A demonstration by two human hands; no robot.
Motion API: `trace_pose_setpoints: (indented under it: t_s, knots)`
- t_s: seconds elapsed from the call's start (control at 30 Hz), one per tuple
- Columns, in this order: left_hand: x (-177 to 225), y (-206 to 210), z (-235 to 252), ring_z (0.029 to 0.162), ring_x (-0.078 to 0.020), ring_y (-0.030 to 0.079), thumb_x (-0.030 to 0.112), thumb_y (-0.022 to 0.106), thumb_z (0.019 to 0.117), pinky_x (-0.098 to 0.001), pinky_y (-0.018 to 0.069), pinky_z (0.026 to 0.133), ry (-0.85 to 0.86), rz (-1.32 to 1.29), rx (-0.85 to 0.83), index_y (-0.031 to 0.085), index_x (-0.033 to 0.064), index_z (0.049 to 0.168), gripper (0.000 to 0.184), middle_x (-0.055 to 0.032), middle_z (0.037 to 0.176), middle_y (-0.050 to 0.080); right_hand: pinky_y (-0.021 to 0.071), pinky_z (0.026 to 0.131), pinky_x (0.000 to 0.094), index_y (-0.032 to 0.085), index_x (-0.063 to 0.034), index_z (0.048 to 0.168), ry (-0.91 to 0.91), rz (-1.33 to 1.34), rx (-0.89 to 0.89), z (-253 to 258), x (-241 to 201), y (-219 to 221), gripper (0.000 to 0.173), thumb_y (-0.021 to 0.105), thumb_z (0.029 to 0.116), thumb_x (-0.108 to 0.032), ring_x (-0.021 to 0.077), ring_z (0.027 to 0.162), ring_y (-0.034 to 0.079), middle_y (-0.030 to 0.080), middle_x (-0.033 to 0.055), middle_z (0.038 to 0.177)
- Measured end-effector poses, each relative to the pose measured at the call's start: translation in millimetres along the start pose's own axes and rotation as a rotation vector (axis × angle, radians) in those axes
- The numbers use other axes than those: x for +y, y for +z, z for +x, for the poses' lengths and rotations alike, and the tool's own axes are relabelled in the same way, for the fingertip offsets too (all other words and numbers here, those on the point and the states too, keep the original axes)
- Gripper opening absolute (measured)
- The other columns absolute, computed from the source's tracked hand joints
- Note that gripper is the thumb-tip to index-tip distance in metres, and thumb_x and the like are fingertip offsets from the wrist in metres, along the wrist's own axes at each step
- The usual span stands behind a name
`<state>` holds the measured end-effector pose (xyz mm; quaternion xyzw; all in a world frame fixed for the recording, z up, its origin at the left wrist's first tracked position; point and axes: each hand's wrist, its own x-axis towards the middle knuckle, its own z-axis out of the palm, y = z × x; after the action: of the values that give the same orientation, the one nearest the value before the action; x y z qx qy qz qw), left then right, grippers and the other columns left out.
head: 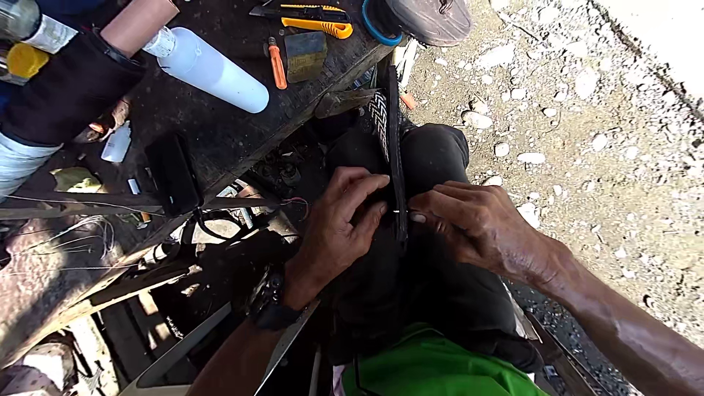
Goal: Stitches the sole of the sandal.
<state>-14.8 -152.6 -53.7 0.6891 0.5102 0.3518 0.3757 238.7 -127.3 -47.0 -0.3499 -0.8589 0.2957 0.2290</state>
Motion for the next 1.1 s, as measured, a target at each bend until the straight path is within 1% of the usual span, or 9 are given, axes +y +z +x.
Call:
trace_pose_setpoints:
  t_s: [0.1, 0.23, 0.3, 0.37, 0.53, 0.63, 0.73, 0.93, 1.1]
  knots:
    - [5, -11, 9, 0.097, -0.009, 0.065, 0.017, 0.072, 0.0954, -0.0249, 0.0594, 0.081, 0.061, 0.029, -0.032, 0.075, 0.0084, 0.101, 0.011, -0.0027, 0.111, 0.064, 0.0486, 0.057, 0.0321, 0.073, -0.0148, 0.106, -0.026, -0.021, 0.027, -1, 1, 2, 0.028, 0.05, 0.1083, -0.031, 0.0148, 0.071, 0.064, 0.067, 0.0003, 0.079]
    - [37, -28, -4, 0.108, -0.0107, 0.062, 0.019, 0.073, 0.0936, -0.0245, 0.0556, 0.089, 0.1, -0.007, -0.102, 0.076, 0.0099, 0.092, 0.009, -0.0051, 0.118, 0.065, 0.0464, 0.055, 0.0324, 0.073, -0.0152, 0.106, -0.033, -0.04, 0.05, 0, 1, 3, 0.028, 0.051, 0.1079, -0.032, 0.0152, 0.068, 0.062, 0.065, 0.0003, 0.076]
    - [50, -26, -20, 0.117, -0.012, 0.059, 0.018, 0.071, 0.0938, -0.0253, 0.0519, 0.098, 0.162, -0.063, -0.217, 0.072, 0.0091, 0.088, 0.011, -0.0083, 0.125, 0.064, 0.0468, 0.056, 0.0325, 0.074, -0.0149, 0.106, -0.037, -0.034, 0.058, -1, 1, 3, 0.029, 0.051, 0.1079, -0.032, 0.0156, 0.069, 0.062, 0.065, 0.0007, 0.077]
    - [54, -17, -38, 0.122, -0.0136, 0.057, 0.018, 0.069, 0.0943, -0.0248, 0.0511, 0.1, 0.222, -0.092, -0.338, 0.068, 0.0095, 0.085, 0.012, -0.0095, 0.127, 0.062, 0.0468, 0.056, 0.0324, 0.073, -0.0153, 0.106, -0.035, -0.039, 0.067, -2, 1, 4, 0.029, 0.05, 0.1079, -0.032, 0.0155, 0.068, 0.062, 0.065, 0.0003, 0.076]
    - [51, 12, -74, 0.098, -0.0111, 0.063, 0.016, 0.066, 0.0983, -0.0197, 0.054, 0.081, 0.169, -0.123, -0.372, 0.072, 0.0072, 0.092, 0.013, -0.0073, 0.104, 0.065, 0.0478, 0.057, 0.0311, 0.074, -0.0159, 0.107, -0.032, -0.032, 0.088, -3, 1, 7, 0.028, 0.051, 0.1076, -0.031, 0.0146, 0.071, 0.064, 0.067, -0.0001, 0.079]
    - [48, 9, -57, 0.091, -0.0102, 0.067, 0.01, 0.074, 0.0938, -0.0221, 0.0597, 0.078, -0.063, -0.387, -0.124, 0.073, 0.0026, 0.095, 0.008, -0.0072, 0.102, 0.066, 0.0469, 0.056, 0.0316, 0.074, -0.0149, 0.108, -0.047, -0.047, 0.101, -3, 0, 10, 0.028, 0.051, 0.1076, -0.031, 0.0156, 0.071, 0.063, 0.067, 0.001, 0.079]
    - [37, 1, -30, 0.092, -0.0143, 0.069, 0.008, 0.069, 0.0966, -0.0274, 0.0622, 0.08, -0.134, -0.347, 0.079, 0.074, -0.0002, 0.104, 0.012, -0.0087, 0.106, 0.069, 0.0464, 0.056, 0.0315, 0.074, -0.0146, 0.108, -0.062, -0.067, 0.117, -4, 0, 13, 0.028, 0.051, 0.1076, -0.03, 0.016, 0.071, 0.063, 0.067, 0.0011, 0.079]
    - [32, -1, -14, 0.092, -0.0138, 0.072, 0.011, 0.067, 0.0986, -0.0276, 0.0637, 0.082, -0.109, -0.167, -0.037, 0.073, -0.0013, 0.11, 0.018, -0.0082, 0.106, 0.071, 0.0474, 0.057, 0.0321, 0.075, -0.0152, 0.109, -0.058, -0.075, 0.14, -5, 0, 15, 0.028, 0.051, 0.1074, -0.03, 0.0166, 0.071, 0.063, 0.068, 0.0011, 0.08]
    - [42, -8, -15, 0.084, -0.0125, 0.071, 0.012, 0.066, 0.0993, -0.0262, 0.0631, 0.074, -0.161, -0.149, -0.097, 0.07, -0.002, 0.116, 0.022, -0.0059, 0.098, 0.071, 0.0481, 0.057, 0.0321, 0.075, -0.0163, 0.109, -0.043, -0.096, 0.149, -5, -3, 14, 0.028, 0.051, 0.1073, -0.031, 0.0166, 0.073, 0.065, 0.069, 0.0006, 0.082]
